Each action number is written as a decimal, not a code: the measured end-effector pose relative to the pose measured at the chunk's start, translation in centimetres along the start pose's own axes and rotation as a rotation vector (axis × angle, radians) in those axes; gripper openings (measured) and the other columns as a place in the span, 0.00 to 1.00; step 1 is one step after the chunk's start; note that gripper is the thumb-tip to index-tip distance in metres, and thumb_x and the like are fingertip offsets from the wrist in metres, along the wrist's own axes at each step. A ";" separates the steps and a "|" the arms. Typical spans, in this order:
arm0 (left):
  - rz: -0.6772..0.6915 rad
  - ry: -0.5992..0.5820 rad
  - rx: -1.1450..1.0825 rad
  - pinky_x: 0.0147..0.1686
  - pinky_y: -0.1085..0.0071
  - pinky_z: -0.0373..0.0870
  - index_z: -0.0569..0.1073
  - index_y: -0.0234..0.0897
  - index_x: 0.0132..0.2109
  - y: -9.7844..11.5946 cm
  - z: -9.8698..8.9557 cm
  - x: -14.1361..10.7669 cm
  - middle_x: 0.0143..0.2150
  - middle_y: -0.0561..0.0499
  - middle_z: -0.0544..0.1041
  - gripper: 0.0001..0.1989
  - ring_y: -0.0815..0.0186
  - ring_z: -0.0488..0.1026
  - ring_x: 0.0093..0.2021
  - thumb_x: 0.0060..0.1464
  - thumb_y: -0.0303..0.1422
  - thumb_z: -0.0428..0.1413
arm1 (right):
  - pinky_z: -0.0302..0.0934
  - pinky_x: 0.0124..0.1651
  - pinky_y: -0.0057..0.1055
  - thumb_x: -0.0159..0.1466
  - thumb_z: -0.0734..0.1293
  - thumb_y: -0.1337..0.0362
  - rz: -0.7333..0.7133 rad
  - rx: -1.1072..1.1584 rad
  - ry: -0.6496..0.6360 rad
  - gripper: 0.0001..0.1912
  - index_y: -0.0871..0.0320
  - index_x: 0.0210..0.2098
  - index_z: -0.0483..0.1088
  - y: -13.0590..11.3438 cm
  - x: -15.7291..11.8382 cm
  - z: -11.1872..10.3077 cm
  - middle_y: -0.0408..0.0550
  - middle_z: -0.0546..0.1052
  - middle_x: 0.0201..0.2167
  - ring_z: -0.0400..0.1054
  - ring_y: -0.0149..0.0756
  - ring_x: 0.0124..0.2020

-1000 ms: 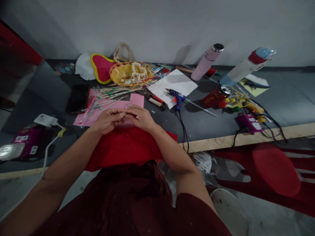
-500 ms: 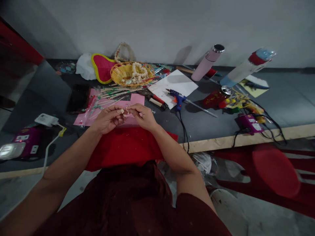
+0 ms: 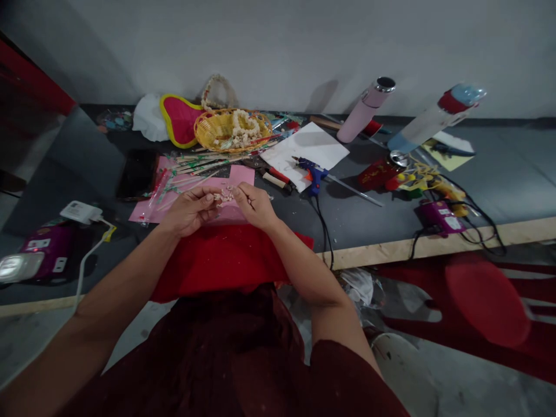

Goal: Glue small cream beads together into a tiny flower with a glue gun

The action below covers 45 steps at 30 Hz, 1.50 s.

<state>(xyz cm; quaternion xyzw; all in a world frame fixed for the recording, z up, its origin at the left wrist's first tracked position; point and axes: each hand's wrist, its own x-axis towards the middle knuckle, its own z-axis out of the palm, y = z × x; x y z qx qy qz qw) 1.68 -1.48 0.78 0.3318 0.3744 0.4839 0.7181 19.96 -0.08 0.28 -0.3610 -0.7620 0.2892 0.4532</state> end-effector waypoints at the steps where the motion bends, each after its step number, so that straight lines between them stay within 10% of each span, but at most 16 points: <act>1: 0.006 -0.004 0.006 0.26 0.78 0.67 0.77 0.33 0.37 0.0 0.0 0.0 0.32 0.49 0.76 0.15 0.73 0.72 0.29 0.39 0.31 0.66 | 0.58 0.30 0.26 0.67 0.57 0.59 -0.039 -0.003 -0.012 0.14 0.59 0.29 0.66 0.0 0.0 0.1 0.42 0.68 0.24 0.60 0.26 0.26; 6: 0.005 -0.032 0.037 0.24 0.78 0.65 0.76 0.32 0.35 -0.2 -0.1 0.0 0.32 0.50 0.76 0.13 0.74 0.70 0.26 0.38 0.31 0.67 | 0.65 0.38 0.29 0.62 0.65 0.60 -0.175 -0.028 -0.049 0.14 0.53 0.47 0.70 0.4 0.1 0.9 0.47 0.74 0.38 0.67 0.30 0.37; 45: 0.080 0.051 0.234 0.19 0.77 0.54 0.76 0.31 0.26 -0.2 0.5 -0.4 0.20 0.51 0.71 0.13 0.76 0.62 0.19 0.36 0.37 0.67 | 0.66 0.43 0.31 0.63 0.64 0.59 -0.102 0.164 -0.032 0.11 0.54 0.41 0.75 0.6 0.2 1.4 0.47 0.76 0.35 0.70 0.29 0.38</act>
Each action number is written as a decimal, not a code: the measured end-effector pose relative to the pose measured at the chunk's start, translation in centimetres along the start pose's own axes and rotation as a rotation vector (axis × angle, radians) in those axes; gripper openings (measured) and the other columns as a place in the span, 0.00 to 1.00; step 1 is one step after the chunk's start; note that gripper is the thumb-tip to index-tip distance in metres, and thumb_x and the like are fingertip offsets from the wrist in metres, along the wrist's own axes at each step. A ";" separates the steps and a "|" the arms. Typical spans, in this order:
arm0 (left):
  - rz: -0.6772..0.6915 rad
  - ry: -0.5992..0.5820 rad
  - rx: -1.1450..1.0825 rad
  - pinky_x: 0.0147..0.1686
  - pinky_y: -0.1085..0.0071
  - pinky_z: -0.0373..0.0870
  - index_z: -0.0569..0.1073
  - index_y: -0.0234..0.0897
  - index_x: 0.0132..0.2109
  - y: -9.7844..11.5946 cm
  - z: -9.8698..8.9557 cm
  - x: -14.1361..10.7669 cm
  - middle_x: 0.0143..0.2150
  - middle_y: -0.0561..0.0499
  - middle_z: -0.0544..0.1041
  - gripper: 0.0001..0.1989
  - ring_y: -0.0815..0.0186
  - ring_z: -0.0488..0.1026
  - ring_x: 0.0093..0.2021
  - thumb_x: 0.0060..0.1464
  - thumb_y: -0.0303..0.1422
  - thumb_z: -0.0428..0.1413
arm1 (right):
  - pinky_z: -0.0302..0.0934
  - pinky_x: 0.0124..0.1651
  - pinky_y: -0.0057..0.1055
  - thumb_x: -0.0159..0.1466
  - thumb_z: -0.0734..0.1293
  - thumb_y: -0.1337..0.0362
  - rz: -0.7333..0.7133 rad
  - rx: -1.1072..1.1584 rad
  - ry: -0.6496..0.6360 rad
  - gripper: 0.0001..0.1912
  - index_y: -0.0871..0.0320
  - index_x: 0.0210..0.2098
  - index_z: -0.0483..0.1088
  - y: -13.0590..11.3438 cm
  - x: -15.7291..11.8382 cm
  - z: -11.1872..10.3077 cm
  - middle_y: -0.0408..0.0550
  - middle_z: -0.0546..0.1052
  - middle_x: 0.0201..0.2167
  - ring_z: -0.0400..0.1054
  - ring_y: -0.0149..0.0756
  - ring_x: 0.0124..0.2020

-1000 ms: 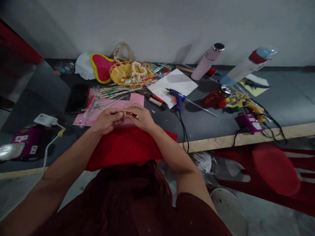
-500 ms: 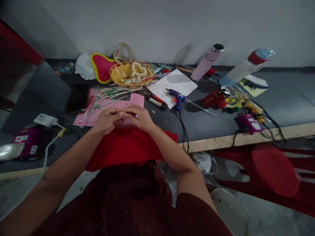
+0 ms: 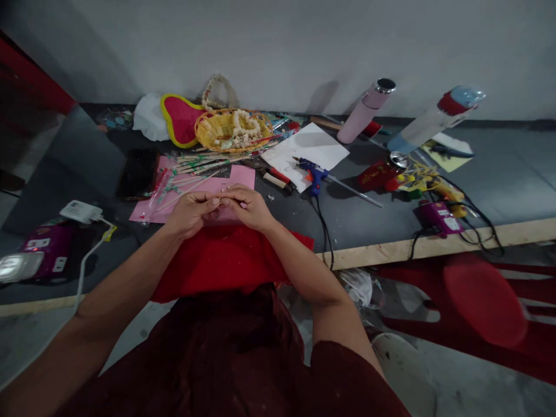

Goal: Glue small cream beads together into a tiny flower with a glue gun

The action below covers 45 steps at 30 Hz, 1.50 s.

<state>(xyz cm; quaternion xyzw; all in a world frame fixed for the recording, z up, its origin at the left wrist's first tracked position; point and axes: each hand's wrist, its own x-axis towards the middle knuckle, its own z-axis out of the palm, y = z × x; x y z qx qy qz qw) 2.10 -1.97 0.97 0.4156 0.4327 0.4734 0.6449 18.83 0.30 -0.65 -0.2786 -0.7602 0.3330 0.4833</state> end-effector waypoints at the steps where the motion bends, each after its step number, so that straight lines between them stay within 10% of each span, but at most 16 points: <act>1: -0.002 0.001 -0.001 0.19 0.77 0.55 0.76 0.31 0.26 0.0 0.0 0.0 0.20 0.52 0.71 0.13 0.76 0.62 0.19 0.36 0.37 0.67 | 0.66 0.43 0.31 0.63 0.64 0.58 0.006 -0.004 0.000 0.11 0.54 0.41 0.75 0.0 0.0 0.0 0.47 0.76 0.35 0.70 0.29 0.38; 24: -0.135 -0.090 -0.101 0.26 0.78 0.65 0.79 0.32 0.36 -0.4 -0.4 0.0 0.33 0.47 0.78 0.16 0.74 0.69 0.27 0.38 0.35 0.66 | 0.67 0.42 0.31 0.60 0.66 0.56 -0.059 -0.121 0.011 0.13 0.54 0.40 0.75 0.6 -0.2 0.1 0.48 0.77 0.33 0.71 0.32 0.36; 45: -0.048 -0.084 -0.099 0.20 0.78 0.57 0.77 0.32 0.29 -0.1 -0.3 0.0 0.22 0.53 0.71 0.12 0.77 0.64 0.20 0.37 0.35 0.66 | 0.64 0.39 0.29 0.58 0.68 0.55 0.066 0.022 0.027 0.13 0.56 0.38 0.74 -0.2 -0.1 0.0 0.46 0.75 0.34 0.69 0.30 0.35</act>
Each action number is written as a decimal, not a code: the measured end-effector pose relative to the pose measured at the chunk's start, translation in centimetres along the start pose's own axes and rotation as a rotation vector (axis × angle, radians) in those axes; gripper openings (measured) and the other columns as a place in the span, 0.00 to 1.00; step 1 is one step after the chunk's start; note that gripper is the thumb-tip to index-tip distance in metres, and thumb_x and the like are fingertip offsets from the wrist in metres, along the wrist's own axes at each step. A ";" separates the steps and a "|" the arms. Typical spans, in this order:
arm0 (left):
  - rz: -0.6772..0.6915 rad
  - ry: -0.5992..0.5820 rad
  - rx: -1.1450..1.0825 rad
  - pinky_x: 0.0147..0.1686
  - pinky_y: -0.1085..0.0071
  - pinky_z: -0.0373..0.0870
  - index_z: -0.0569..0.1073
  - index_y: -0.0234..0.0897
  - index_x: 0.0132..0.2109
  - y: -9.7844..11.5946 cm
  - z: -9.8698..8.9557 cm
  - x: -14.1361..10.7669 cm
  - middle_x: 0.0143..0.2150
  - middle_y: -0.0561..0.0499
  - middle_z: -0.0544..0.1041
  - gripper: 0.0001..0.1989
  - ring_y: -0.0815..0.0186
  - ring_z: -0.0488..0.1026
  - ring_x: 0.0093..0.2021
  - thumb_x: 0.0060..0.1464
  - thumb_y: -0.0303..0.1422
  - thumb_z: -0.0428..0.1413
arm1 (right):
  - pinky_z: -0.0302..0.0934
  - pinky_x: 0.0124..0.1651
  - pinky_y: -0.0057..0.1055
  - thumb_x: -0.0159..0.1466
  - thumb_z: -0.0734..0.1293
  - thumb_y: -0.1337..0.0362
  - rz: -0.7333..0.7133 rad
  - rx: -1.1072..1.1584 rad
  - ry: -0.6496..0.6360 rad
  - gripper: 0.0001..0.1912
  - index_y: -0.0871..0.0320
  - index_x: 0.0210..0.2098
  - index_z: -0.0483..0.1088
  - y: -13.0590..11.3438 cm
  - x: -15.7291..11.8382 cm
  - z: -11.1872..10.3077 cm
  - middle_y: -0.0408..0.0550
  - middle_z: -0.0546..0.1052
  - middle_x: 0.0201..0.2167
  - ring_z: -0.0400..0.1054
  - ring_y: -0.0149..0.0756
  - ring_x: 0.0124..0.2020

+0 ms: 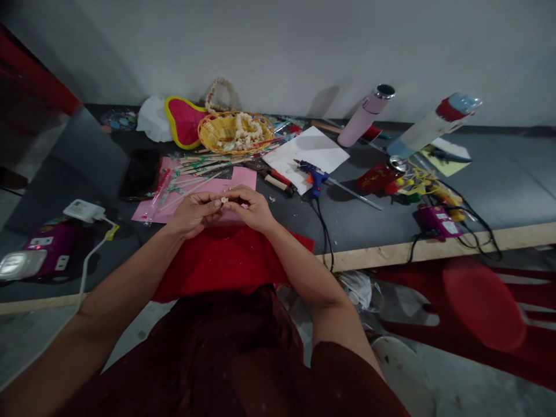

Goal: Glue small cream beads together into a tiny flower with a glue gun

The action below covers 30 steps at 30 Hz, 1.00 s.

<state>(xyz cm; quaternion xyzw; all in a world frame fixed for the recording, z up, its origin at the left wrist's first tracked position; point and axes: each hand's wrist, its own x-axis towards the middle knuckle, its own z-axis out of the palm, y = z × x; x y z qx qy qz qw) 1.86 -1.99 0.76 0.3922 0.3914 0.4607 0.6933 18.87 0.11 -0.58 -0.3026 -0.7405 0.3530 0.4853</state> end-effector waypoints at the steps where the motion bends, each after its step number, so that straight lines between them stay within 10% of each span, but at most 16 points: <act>1: 0.008 0.001 0.006 0.19 0.78 0.56 0.77 0.32 0.29 0.0 -0.1 0.0 0.21 0.53 0.70 0.12 0.77 0.63 0.20 0.38 0.36 0.66 | 0.64 0.39 0.29 0.58 0.68 0.55 0.008 0.008 -0.004 0.13 0.56 0.38 0.74 0.0 0.0 0.0 0.47 0.75 0.34 0.69 0.30 0.35; 30: 0.125 0.023 0.204 0.23 0.76 0.57 0.78 0.32 0.34 -0.8 -0.7 0.5 0.22 0.52 0.71 0.14 0.75 0.63 0.22 0.45 0.39 0.62 | 0.63 0.34 0.26 0.60 0.67 0.59 -0.173 -0.285 -0.007 0.09 0.59 0.36 0.71 0.6 0.0 -0.5 0.47 0.73 0.31 0.66 0.28 0.30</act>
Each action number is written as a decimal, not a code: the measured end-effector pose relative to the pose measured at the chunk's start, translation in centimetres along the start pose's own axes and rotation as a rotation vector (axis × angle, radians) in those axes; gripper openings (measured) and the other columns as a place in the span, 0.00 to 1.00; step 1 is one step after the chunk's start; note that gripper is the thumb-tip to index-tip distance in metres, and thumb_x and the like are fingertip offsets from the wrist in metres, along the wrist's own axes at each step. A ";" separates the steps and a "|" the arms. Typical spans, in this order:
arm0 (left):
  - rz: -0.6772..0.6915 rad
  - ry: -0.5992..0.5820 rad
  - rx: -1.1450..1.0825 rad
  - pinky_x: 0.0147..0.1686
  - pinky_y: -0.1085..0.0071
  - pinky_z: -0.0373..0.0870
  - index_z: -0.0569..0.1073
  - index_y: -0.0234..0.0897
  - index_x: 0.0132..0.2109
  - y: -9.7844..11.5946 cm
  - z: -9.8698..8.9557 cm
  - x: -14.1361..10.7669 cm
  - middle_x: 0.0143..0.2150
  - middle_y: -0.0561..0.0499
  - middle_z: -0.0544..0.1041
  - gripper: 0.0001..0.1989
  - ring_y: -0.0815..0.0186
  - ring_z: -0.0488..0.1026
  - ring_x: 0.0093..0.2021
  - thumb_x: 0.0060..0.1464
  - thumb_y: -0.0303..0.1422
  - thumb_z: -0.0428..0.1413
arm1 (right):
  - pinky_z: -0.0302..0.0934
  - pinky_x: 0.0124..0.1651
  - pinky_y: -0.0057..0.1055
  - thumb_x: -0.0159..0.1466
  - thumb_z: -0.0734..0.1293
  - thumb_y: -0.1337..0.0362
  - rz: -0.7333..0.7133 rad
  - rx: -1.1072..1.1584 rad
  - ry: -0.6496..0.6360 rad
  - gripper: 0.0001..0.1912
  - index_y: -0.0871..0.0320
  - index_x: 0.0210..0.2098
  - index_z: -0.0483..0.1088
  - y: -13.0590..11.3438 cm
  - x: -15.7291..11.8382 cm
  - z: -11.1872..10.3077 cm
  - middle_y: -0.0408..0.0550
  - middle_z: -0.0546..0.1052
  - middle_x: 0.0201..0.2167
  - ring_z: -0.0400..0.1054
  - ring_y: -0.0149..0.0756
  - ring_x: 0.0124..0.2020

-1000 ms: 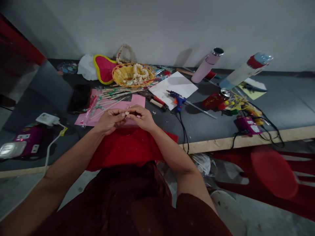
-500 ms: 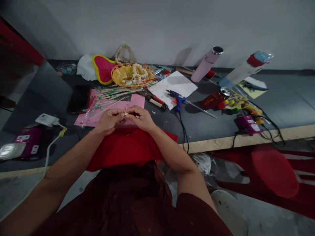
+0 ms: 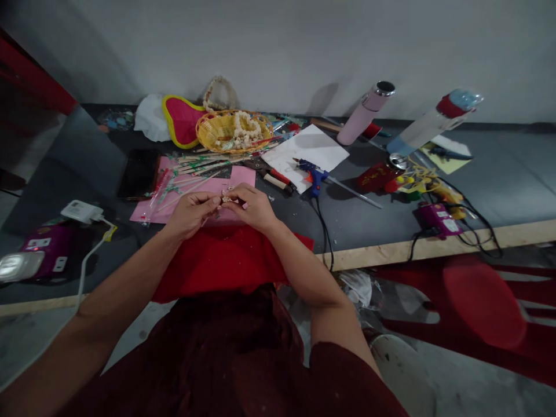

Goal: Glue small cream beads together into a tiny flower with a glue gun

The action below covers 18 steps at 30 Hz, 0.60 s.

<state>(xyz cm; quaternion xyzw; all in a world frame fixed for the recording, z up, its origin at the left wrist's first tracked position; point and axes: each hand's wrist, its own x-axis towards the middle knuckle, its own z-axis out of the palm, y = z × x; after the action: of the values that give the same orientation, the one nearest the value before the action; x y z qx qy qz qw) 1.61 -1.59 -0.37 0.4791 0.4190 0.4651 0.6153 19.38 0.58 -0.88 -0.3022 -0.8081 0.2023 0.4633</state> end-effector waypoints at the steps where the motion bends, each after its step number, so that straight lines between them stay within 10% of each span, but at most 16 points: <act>1: -0.005 0.006 0.012 0.23 0.76 0.56 0.78 0.32 0.33 0.0 0.0 0.0 0.22 0.52 0.71 0.14 0.75 0.62 0.22 0.45 0.40 0.62 | 0.64 0.34 0.26 0.61 0.66 0.59 -0.001 -0.032 -0.019 0.09 0.58 0.36 0.71 0.1 0.0 0.0 0.47 0.73 0.31 0.67 0.28 0.31; 18: -0.155 0.019 -0.104 0.22 0.76 0.58 0.78 0.31 0.31 0.5 0.1 -0.1 0.23 0.51 0.72 0.14 0.76 0.63 0.21 0.38 0.37 0.66 | 0.65 0.40 0.29 0.62 0.64 0.58 -0.015 -0.081 -0.088 0.10 0.58 0.37 0.71 0.0 -0.2 0.1 0.49 0.74 0.33 0.68 0.31 0.35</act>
<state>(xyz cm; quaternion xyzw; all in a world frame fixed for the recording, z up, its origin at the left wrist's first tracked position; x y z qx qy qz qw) 1.57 -1.68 0.19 0.4084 0.4358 0.4418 0.6694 19.36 0.47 -1.08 -0.3052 -0.8375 0.1791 0.4164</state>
